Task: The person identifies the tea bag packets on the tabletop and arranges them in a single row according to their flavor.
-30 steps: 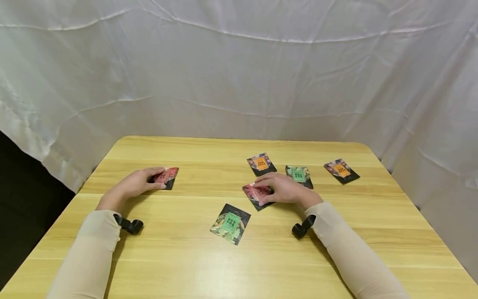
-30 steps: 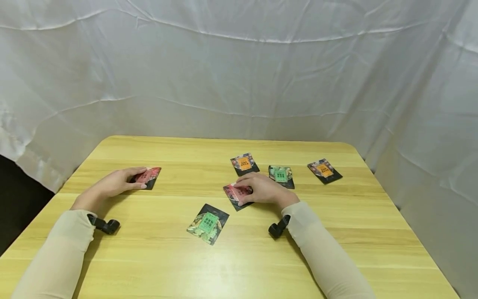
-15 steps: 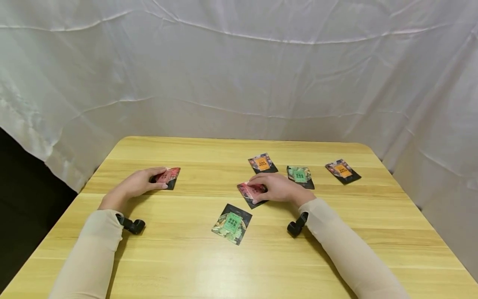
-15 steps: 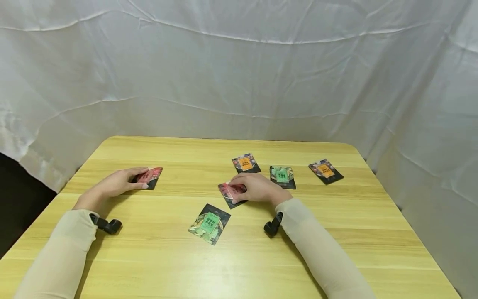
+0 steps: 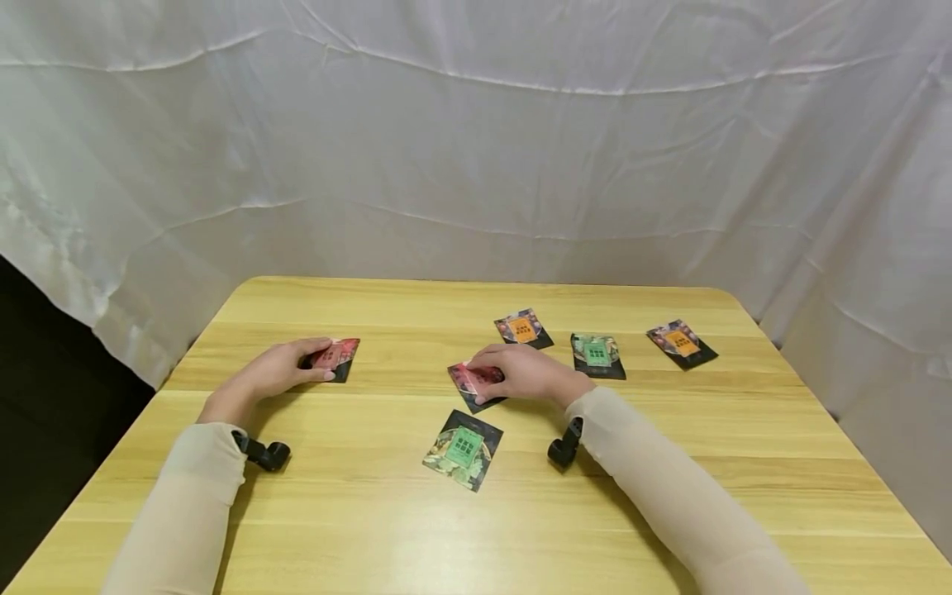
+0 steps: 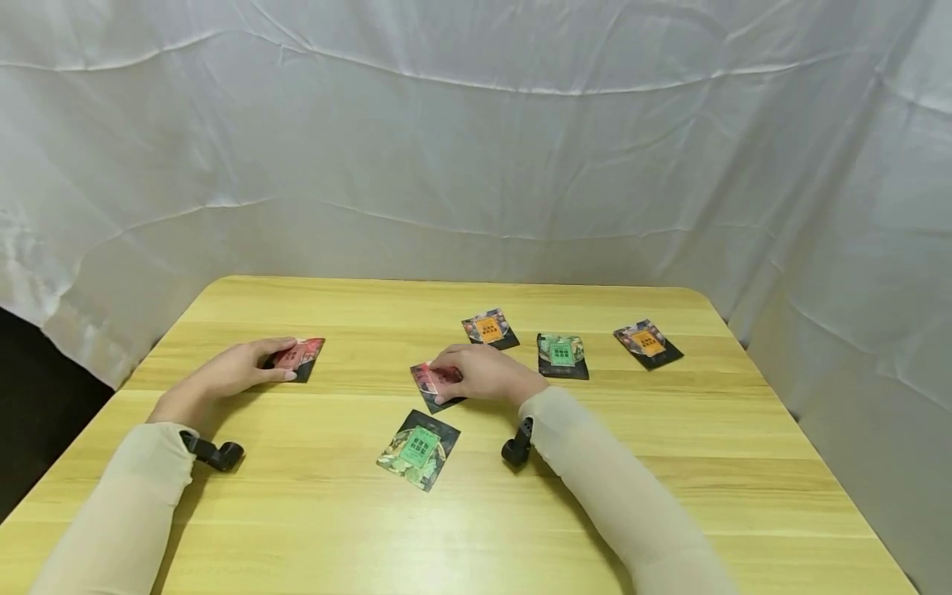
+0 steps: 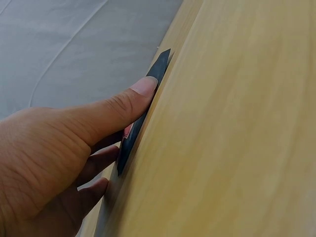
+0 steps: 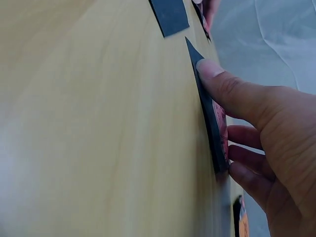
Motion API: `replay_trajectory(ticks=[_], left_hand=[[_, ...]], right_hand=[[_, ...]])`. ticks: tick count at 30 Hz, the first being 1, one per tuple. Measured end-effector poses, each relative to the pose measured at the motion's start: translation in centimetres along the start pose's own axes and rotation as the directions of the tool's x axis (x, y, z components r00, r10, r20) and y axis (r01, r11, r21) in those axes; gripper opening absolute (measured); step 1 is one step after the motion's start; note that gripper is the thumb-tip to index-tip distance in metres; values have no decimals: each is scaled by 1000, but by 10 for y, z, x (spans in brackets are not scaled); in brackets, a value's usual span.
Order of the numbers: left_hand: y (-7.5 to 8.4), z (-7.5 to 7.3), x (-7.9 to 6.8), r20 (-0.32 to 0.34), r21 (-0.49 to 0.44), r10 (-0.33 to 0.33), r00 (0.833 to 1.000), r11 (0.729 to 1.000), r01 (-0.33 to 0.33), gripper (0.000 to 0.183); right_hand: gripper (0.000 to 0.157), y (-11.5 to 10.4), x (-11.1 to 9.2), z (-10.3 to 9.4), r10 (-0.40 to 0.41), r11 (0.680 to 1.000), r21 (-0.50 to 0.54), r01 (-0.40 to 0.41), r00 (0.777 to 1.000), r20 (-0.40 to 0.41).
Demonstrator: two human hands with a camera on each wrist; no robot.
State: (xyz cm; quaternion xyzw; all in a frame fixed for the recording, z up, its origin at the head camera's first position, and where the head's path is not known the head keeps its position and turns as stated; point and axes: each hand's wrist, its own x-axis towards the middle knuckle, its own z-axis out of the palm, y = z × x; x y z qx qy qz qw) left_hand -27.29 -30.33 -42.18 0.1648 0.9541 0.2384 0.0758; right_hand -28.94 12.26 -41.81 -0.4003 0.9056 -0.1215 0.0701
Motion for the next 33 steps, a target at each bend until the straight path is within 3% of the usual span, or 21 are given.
replay_trajectory(ticks=[12,21,33], left_hand=[[-1,1,0,-3,13,-4,1000,1000,4,78],[-1,1,-1,-9,16,2,1000,1000,-2,78],[-2,3,2,-11,5,-10,1000,1000,10,79]], right_hand=[[54,-14,25,1,-19,1000,-16,19,1000,15],[54,-28,51,8,-86,992,-97,82,996,-36],[59,-56,78,12,-66,994,-93,62,997,-32]])
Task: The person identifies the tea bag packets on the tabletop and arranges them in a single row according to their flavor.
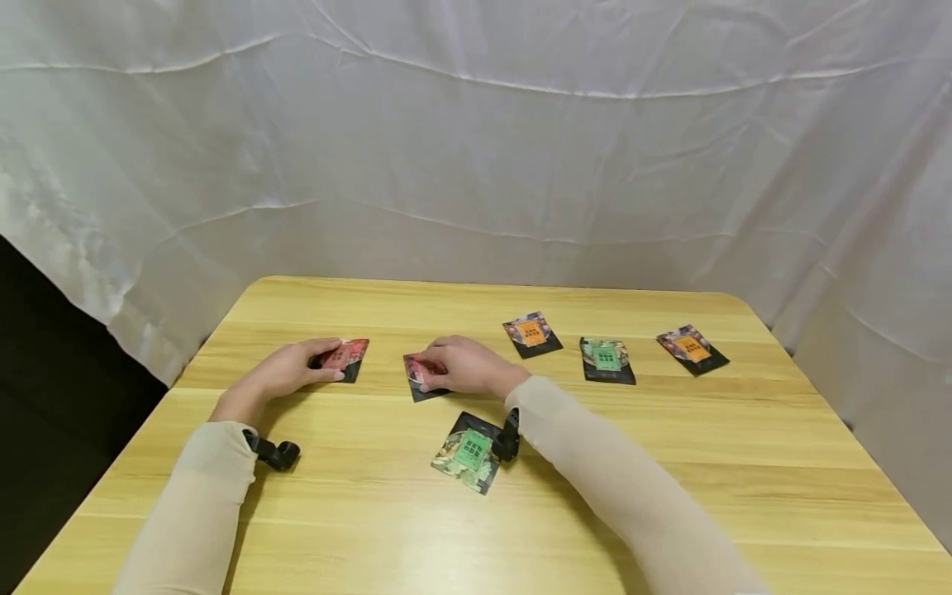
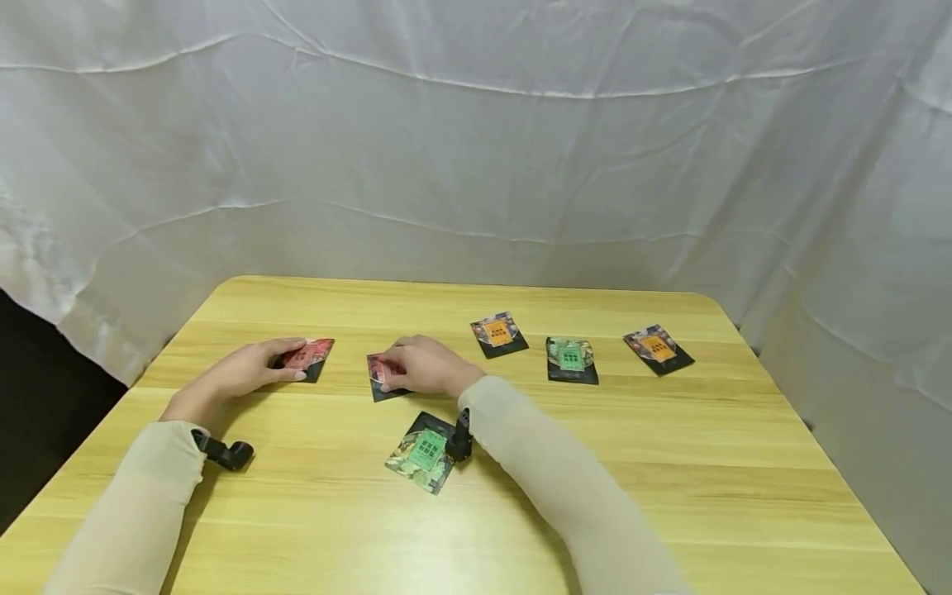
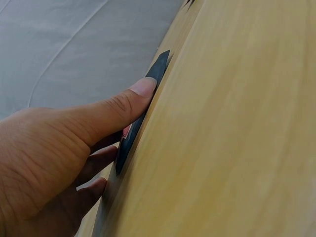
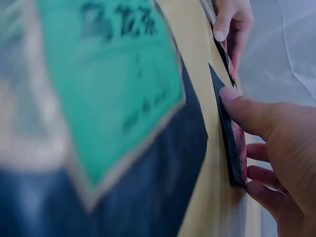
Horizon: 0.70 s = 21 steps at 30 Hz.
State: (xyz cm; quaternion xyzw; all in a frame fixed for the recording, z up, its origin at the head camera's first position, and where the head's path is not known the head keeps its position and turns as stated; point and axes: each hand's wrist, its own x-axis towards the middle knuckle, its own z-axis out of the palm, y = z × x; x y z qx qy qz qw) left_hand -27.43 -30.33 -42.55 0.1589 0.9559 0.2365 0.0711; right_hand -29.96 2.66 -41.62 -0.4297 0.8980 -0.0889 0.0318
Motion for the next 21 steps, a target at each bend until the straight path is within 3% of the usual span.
replay_trajectory(ticks=[10,21], left_hand=[[1,-1,0,-1,-8,-11,1000,1000,11,77],[2,1,-1,-4,2,-11,1000,1000,11,77]], right_hand=[[57,-22,26,5,41,999,-10,-41,999,5],[59,-44,47,13,144,986,-78,-147,989,-43]])
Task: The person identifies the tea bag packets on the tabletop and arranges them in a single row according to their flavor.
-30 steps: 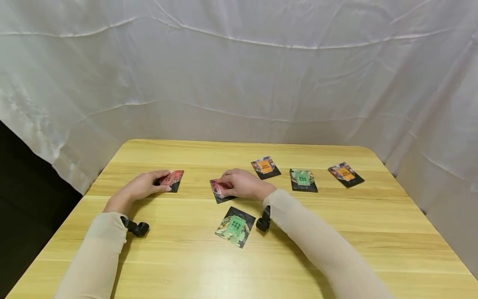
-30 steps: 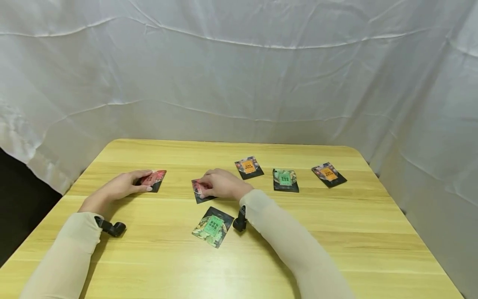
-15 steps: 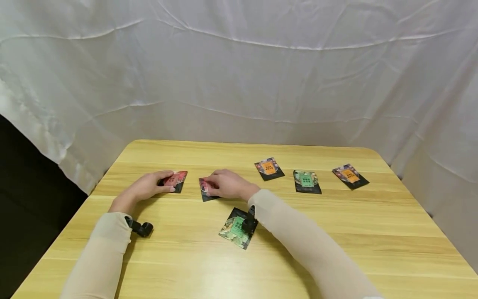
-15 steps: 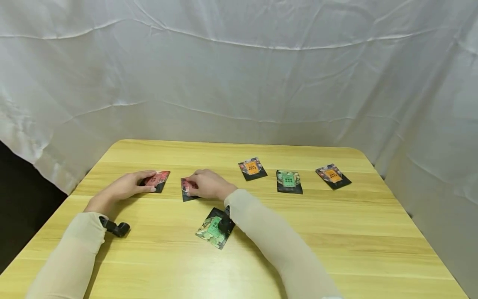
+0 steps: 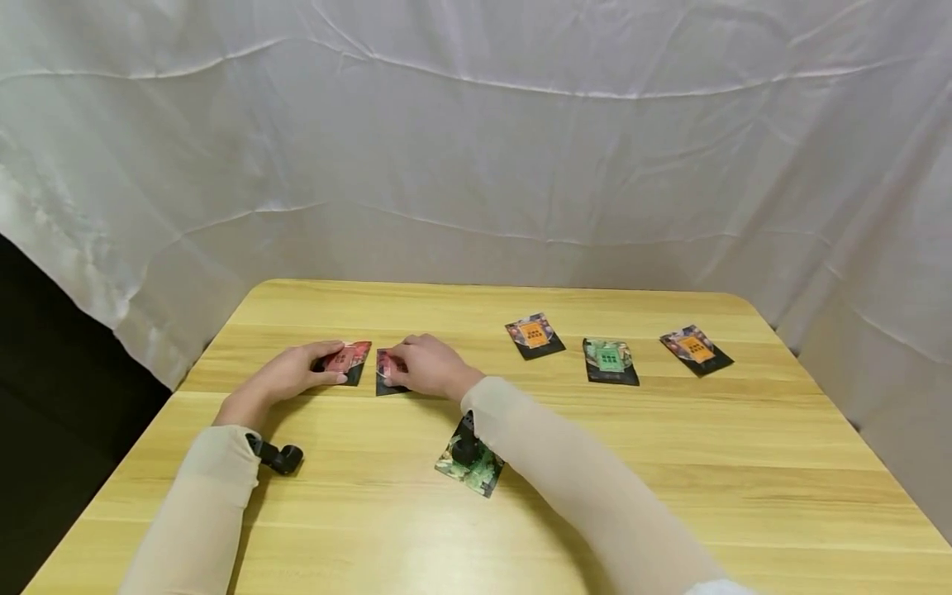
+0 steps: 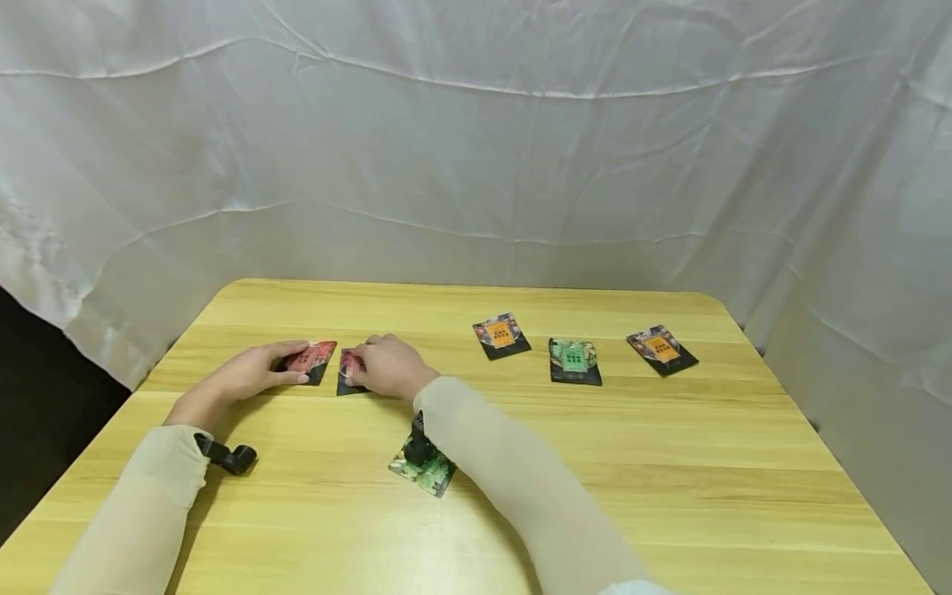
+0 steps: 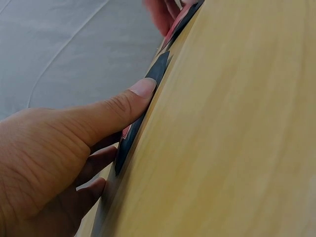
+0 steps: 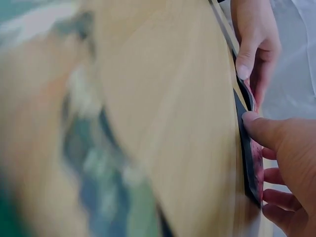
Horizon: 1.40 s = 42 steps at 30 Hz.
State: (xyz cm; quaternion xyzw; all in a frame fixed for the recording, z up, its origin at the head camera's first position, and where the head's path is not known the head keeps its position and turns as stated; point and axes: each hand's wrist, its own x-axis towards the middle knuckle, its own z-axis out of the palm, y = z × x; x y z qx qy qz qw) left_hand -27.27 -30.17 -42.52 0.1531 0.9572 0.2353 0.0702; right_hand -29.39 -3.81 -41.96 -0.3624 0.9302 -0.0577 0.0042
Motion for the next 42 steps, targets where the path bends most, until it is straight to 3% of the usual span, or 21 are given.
replay_trajectory(ticks=[10,19,42], left_hand=[[-2,2,2,-6,-7,-1,1000,1000,1,77],[-2,-1,1,-6,-6,0,1000,1000,0,77],[-1,0,0,-6,-18,1,1000,1000,-1,76]], right_hand=[[60,-11,13,9,149,989,26,-148,988,-48],[60,-21,18,10,225,973,63,-222,973,-49],[59,-22,16,9,215,977,20,-214,974,-65]])
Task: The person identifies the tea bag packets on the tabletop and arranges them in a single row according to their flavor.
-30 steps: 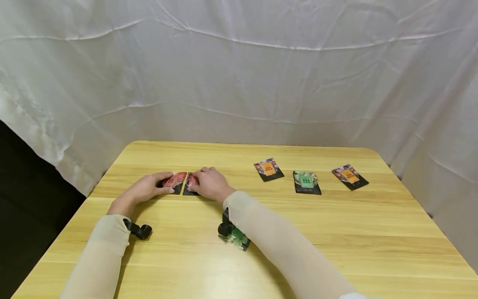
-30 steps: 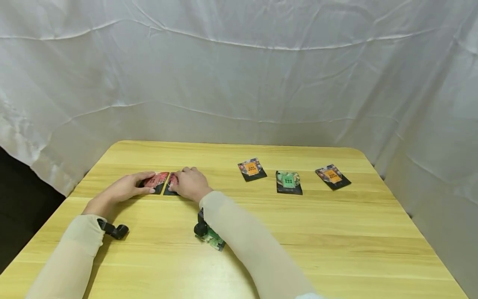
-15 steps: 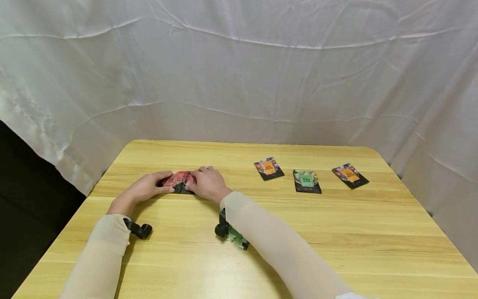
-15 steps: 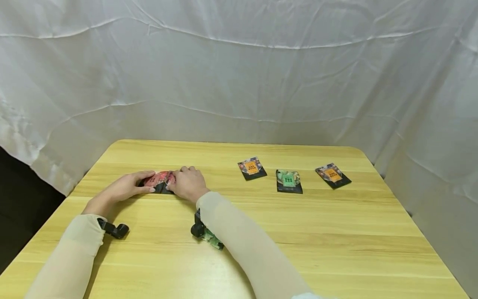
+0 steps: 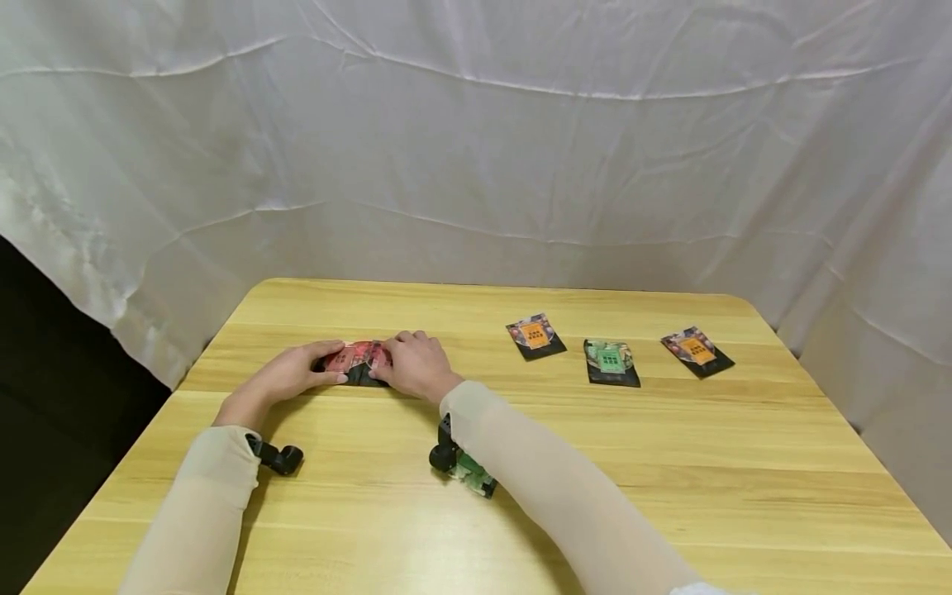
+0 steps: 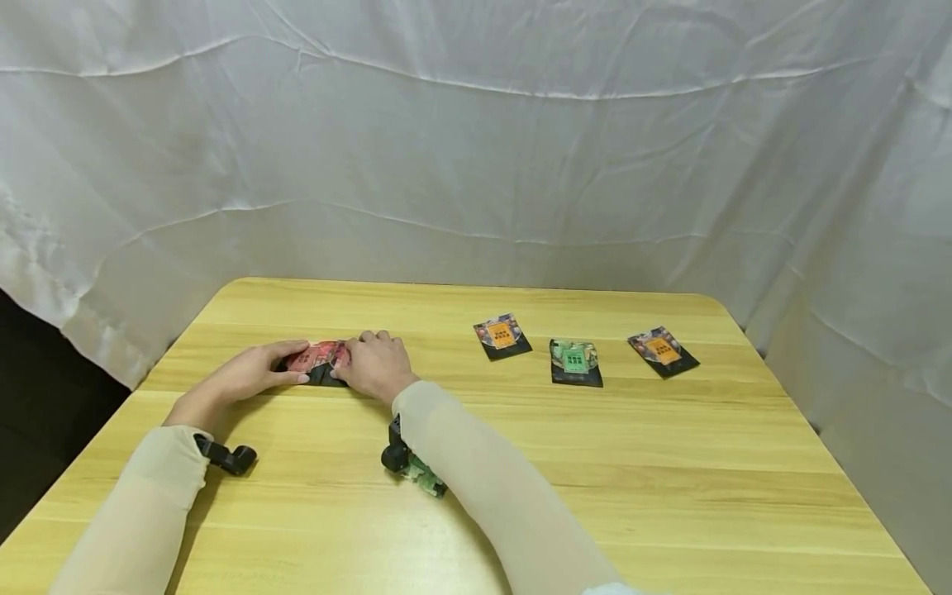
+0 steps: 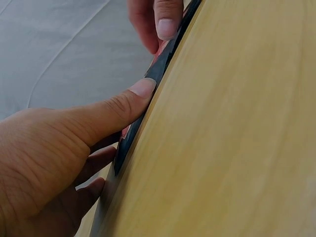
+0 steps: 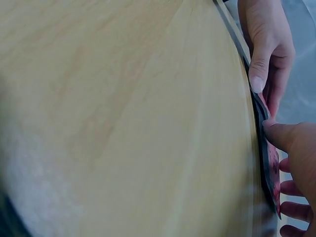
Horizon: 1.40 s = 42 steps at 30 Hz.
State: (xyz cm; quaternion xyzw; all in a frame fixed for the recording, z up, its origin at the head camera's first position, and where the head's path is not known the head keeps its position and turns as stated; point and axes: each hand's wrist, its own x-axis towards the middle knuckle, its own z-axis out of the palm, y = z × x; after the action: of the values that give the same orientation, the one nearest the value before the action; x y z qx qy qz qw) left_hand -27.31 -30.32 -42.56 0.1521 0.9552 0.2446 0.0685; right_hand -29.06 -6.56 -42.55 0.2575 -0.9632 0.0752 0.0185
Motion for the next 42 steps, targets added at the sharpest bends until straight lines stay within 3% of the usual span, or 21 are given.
replay_trajectory(ticks=[20,26,34,42], left_hand=[[1,-1,2,5,0,10,1000,1000,-10,76],[-1,0,2,9,9,16,1000,1000,-16,77],[-1,-1,2,6,9,11,1000,1000,-11,79],[1,-1,0,10,13,12,1000,1000,-13,76]], right_hand=[[56,9,-9,-20,-114,993,-28,114,993,6],[55,22,-15,-27,-200,979,-34,202,978,57],[63,45,-26,-38,-248,969,38,245,957,147],[58,67,-49,-48,-331,941,117,318,935,128]])
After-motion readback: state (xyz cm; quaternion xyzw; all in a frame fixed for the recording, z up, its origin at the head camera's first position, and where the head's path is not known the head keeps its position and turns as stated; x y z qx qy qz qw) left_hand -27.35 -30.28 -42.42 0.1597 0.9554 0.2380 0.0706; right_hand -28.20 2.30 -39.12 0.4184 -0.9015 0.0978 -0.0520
